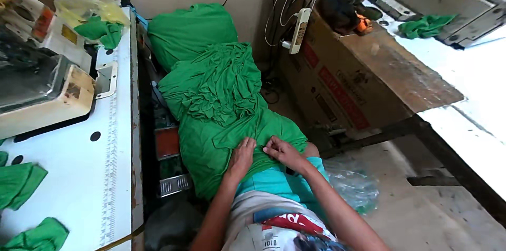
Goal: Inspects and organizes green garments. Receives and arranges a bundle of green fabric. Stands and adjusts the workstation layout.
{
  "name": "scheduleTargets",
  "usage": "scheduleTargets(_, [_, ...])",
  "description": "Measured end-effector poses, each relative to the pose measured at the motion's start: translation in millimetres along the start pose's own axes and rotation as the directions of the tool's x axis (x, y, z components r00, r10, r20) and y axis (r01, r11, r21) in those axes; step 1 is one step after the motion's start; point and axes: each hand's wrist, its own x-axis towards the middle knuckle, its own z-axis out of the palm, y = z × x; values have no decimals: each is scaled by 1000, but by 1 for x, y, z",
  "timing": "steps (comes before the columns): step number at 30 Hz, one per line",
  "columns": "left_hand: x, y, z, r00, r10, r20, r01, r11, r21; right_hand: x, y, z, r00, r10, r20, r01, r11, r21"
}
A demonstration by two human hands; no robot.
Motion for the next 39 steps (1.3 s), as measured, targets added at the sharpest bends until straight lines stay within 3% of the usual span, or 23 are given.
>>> scheduleTargets(5, [-2, -2, 6, 998, 38, -58, -37, 999, 27, -2, -23, 3, 996, 85, 17, -77, 958, -276])
scheduleTargets(11, [-3, -1, 3, 996, -41, -78, 35, 996, -84, -1, -24, 4, 996, 93, 5, -88, 956, -282])
scheduleTargets(13, [-4, -2, -3, 986, -160, -45, 144, 957, -251, -1, -20, 5, 996, 78, -32, -83, 976, -203])
scheduleTargets(16, [-4, -8, -9, 973, -230, -32, 197, 888, -415, 2, -9, 10, 988, -27, -153, 41, 995, 89])
scheduleTargets(20, [-2, -9, -8, 986, -169, 14, 163, 928, -335, 5, -11, 14, 981, -76, -178, 141, 911, 388])
scheduleTargets(30, [-1, -15, -7, 977, -215, -1, 196, 889, -413, 14, -16, 13, 998, 17, -53, -8, 986, 165])
scheduleTargets(34, [-1, -17, -5, 978, -211, -5, 187, 880, -436, 14, -14, 13, 998, 30, -62, -16, 977, 214])
scheduleTargets(39, [-1, -16, -14, 987, -151, 62, 163, 902, -399, 12, -7, 15, 993, 5, -119, 43, 914, 402])
